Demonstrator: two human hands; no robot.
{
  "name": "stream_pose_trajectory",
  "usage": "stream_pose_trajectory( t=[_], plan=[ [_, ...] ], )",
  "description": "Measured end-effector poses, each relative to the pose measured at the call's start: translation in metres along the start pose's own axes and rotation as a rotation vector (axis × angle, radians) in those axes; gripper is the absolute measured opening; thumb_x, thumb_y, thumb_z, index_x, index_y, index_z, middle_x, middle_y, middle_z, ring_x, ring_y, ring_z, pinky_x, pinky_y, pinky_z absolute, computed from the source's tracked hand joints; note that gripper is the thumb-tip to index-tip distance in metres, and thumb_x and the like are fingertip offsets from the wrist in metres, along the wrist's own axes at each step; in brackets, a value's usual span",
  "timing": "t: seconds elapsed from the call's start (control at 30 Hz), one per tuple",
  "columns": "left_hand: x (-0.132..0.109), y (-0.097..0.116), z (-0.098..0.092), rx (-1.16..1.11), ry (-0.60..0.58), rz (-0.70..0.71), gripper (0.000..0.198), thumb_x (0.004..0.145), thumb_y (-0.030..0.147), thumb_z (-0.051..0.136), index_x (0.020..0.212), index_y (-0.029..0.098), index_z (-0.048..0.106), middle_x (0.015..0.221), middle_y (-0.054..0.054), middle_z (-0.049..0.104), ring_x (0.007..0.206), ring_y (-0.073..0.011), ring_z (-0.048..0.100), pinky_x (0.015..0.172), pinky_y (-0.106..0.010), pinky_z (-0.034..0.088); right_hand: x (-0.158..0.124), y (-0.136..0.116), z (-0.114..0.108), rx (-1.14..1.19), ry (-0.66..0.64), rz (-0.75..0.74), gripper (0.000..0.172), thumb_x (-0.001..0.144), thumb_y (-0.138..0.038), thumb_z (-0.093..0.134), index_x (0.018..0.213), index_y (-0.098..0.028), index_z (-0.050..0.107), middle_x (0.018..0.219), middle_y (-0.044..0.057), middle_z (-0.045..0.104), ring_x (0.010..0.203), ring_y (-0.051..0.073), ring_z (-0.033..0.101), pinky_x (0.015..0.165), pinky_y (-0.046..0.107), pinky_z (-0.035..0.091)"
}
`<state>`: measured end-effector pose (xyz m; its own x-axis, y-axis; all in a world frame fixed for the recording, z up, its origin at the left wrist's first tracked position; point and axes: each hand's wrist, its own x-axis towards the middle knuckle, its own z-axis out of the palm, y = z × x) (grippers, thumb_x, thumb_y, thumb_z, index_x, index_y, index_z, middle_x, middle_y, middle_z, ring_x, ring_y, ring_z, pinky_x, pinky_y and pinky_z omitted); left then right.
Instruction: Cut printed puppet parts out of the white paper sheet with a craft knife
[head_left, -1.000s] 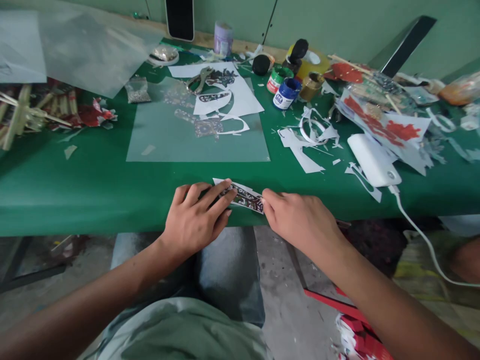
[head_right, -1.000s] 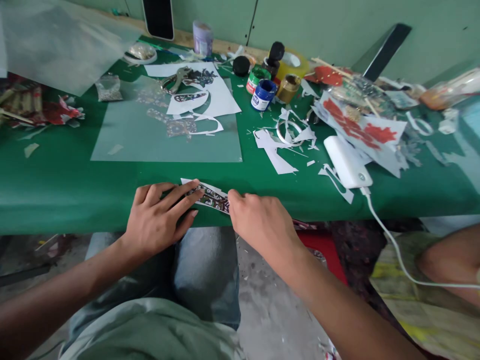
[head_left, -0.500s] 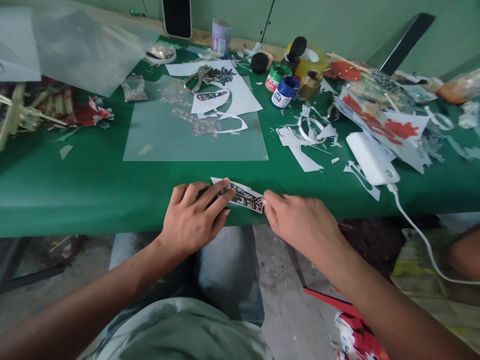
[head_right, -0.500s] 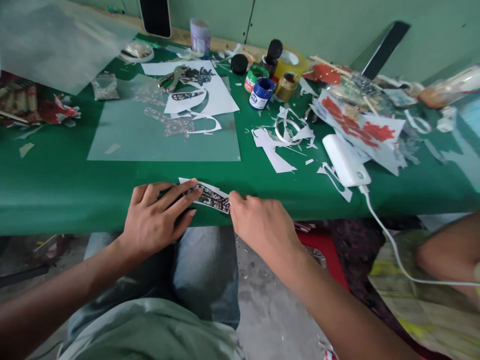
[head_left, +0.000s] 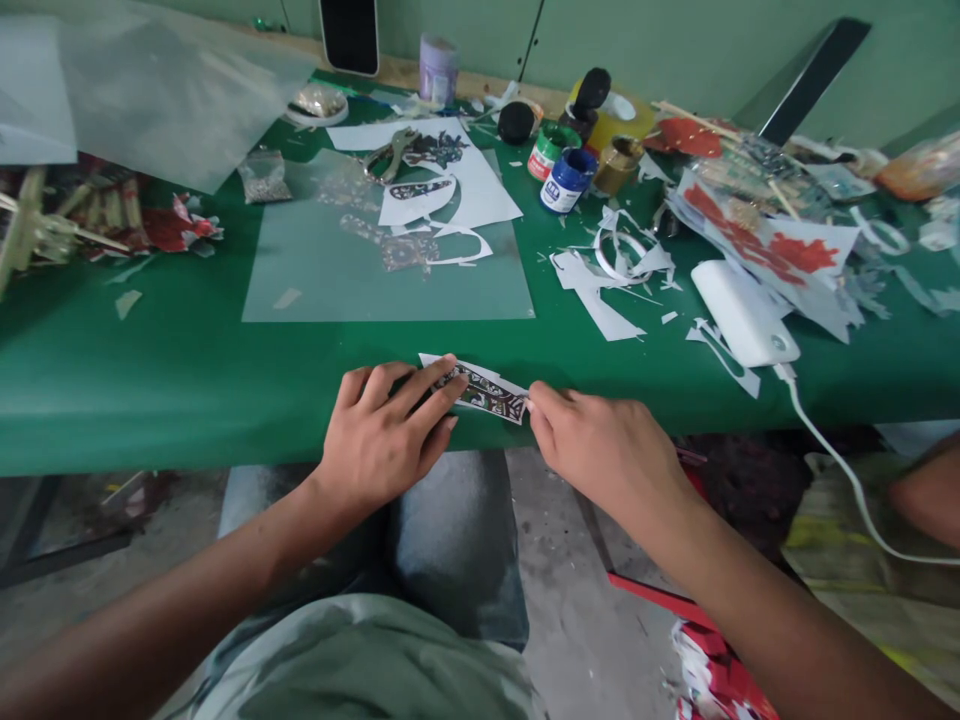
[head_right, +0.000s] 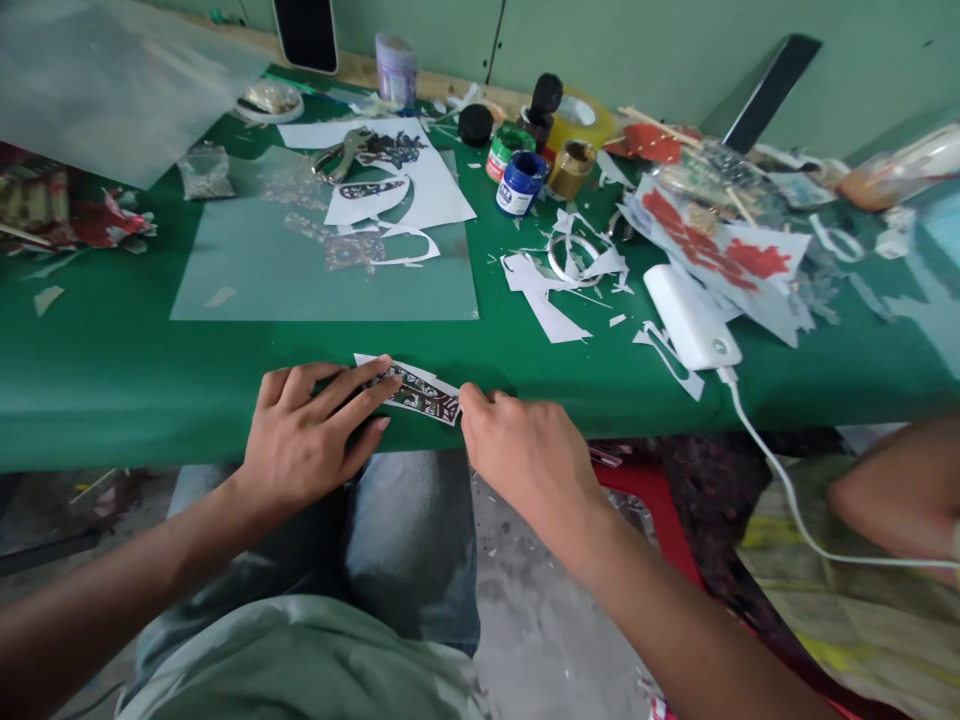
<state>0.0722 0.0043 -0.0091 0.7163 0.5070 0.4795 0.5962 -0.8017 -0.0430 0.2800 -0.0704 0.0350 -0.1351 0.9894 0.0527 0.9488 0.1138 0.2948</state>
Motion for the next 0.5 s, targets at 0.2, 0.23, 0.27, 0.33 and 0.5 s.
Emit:
stream_pose_trajectory(
  t=[0.2,0.23,0.27,0.33,0.5],
  plan=[
    [0.001,0.0,-0.0006,0.005,0.009,0.008,0.034,0.09,0.031,0.056,0.122,0.024,0.064,0.133,0.002,0.061,0.099,-0.0268,0.058,0.077,-0.044,0.043,-0.0024,0.0,0.002,-0.012,0.026,-0.001,0.031,0.093,-0.02,0.035,0.07,-0.019,0.054,0.045,-0.003,0.042,0.035,0.01,0.029,0.044,0.024,0.007],
    [0.0009,-0.0001,-0.0005,0.007,0.009,0.009,0.034,0.09,0.031,0.056,0.122,0.024,0.064,0.133,0.002,0.061,0.099,-0.0268,0.058,0.077,-0.044,0.043,-0.003,0.0001,0.0022,-0.018,0.034,0.001,0.03,0.093,-0.02,0.035,0.069,-0.019,0.054,0.045,-0.003,0.043,0.035,0.01,0.029,0.044,0.024,0.007],
    [0.0008,-0.0003,-0.0004,0.01,0.012,0.01,0.034,0.09,0.031,0.056,0.122,0.024,0.064,0.133,0.002,0.061,0.099,-0.0267,0.058,0.077,-0.044,0.043,-0.0036,0.0002,0.0024,-0.022,0.04,0.003,0.03,0.093,-0.019,0.036,0.069,-0.019,0.054,0.045,-0.003,0.043,0.035,0.01,0.03,0.044,0.024,0.008],
    [0.0005,-0.0006,-0.0002,0.013,0.019,0.011,0.034,0.09,0.032,0.056,0.122,0.024,0.064,0.133,0.003,0.062,0.098,-0.0266,0.057,0.077,-0.043,0.042,-0.005,0.0005,0.0029,-0.021,0.048,0.008,0.029,0.093,-0.019,0.037,0.069,-0.019,0.054,0.045,-0.003,0.044,0.035,0.01,0.031,0.044,0.024,0.008],
    [0.002,-0.0007,-0.0004,0.002,0.021,0.011,0.034,0.089,0.03,0.057,0.122,0.023,0.063,0.132,0.001,0.063,0.098,-0.0269,0.056,0.076,-0.044,0.042,-0.0099,0.0034,0.0055,0.03,-0.011,0.04,0.03,0.094,-0.021,0.035,0.072,-0.02,0.056,0.048,-0.002,0.048,0.037,0.011,0.034,0.045,0.025,0.008]
  ],
)
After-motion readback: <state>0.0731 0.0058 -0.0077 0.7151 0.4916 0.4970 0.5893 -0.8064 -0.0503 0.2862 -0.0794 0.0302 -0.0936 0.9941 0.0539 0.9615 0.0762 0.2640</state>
